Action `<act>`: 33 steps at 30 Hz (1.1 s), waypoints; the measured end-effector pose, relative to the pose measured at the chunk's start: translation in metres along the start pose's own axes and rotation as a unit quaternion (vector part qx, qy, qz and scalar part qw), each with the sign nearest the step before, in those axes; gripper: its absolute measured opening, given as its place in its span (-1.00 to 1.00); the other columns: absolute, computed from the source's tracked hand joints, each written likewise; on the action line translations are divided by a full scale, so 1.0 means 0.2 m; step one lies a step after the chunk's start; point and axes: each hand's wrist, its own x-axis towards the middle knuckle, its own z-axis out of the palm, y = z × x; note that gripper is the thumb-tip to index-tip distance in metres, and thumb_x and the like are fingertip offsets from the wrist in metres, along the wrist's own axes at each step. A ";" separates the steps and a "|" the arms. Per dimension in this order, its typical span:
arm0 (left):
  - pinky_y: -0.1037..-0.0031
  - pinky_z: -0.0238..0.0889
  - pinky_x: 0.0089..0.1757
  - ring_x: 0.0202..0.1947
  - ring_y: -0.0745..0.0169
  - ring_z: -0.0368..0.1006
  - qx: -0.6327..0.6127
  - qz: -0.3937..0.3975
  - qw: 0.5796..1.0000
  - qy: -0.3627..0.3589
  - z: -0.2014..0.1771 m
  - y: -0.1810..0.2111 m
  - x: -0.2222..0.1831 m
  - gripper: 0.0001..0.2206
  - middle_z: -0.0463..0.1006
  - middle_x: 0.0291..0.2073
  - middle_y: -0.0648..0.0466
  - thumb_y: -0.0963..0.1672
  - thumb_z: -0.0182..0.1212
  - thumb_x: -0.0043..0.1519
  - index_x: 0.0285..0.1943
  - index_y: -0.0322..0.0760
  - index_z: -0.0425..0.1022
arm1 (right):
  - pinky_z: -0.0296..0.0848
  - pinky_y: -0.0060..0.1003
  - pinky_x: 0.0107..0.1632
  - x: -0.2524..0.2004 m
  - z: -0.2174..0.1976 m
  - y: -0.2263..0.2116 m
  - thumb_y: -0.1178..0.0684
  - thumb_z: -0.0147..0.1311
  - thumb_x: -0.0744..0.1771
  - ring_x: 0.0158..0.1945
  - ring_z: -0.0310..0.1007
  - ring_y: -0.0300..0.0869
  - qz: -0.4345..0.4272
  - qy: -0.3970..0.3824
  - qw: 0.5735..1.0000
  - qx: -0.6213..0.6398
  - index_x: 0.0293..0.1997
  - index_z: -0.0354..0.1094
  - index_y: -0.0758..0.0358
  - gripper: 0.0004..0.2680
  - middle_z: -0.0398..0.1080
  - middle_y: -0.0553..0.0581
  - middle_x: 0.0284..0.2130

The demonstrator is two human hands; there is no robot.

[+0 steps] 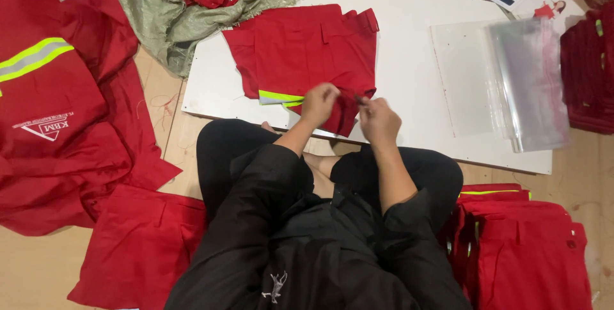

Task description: Trimming loose threads and folding red work pants with reflective stripes on a production floor.

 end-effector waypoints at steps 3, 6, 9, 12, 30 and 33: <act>0.27 0.32 -0.04 -0.14 0.03 0.51 -0.159 -0.008 0.919 0.360 -0.05 -0.07 0.17 -0.94 0.52 -0.32 -0.03 -0.25 0.13 0.30 -0.15 -0.26 0.47 | 0.46 0.00 -0.15 0.07 -0.05 0.05 -0.03 -0.04 0.41 -0.23 0.54 0.22 0.171 0.086 0.956 0.223 -0.34 0.44 0.18 -0.79 0.48 0.27 -0.45; 0.00 0.00 0.38 0.43 -0.24 0.16 -0.072 -0.238 0.852 0.460 -0.31 -0.24 0.26 -0.49 0.13 0.40 -0.18 -0.06 0.18 0.42 0.50 -0.02 0.04 | 0.39 -0.40 -0.64 0.13 0.04 0.17 -0.05 0.06 0.40 -0.70 0.31 -0.26 0.346 0.079 0.817 0.456 -0.27 0.41 0.17 -0.84 0.18 -0.07 -0.71; -0.01 0.26 0.19 0.20 -0.39 0.41 -0.091 -0.114 0.912 0.382 -0.24 -0.21 0.24 -0.59 0.51 0.08 -0.39 -0.25 0.32 0.24 0.28 -0.43 0.38 | 0.42 -0.38 -0.60 0.10 0.32 0.31 -0.01 0.31 0.34 -0.65 0.36 -0.23 0.292 0.029 0.836 0.464 -0.32 0.34 0.28 -0.78 0.23 0.04 -0.68; 0.22 0.19 0.21 0.17 0.04 0.45 0.062 0.064 0.990 0.113 -0.03 -0.28 0.12 -0.71 0.60 -0.02 0.05 -0.07 0.33 0.24 0.14 -0.05 0.59 | 0.53 -0.29 -0.43 0.07 0.52 0.30 -0.01 0.43 0.28 -0.43 0.53 -0.16 0.255 -0.060 0.837 0.480 -0.32 0.26 0.20 -0.72 0.49 0.32 -0.12; 0.17 0.42 -0.09 -0.08 0.05 0.56 0.242 -0.011 0.966 -0.090 -0.02 -0.24 0.07 -0.76 0.63 -0.23 0.15 0.05 0.33 0.16 -0.03 0.12 0.64 | 0.41 -0.50 -0.55 0.11 0.27 0.12 0.16 -0.04 0.40 -0.59 0.38 -0.28 0.265 -0.028 0.835 0.481 -0.03 0.32 0.22 -0.92 0.46 0.12 -0.41; 0.12 0.29 0.06 0.15 0.01 0.34 0.356 -0.075 0.927 -0.097 -0.04 -0.33 0.13 -0.38 0.42 0.13 0.12 0.08 0.40 0.08 0.37 0.10 0.35 | 0.39 -0.45 -0.56 0.08 0.32 0.12 0.13 0.00 0.41 -0.58 0.40 -0.25 0.240 -0.086 0.857 0.448 -0.02 0.38 0.21 -0.91 0.50 0.15 -0.37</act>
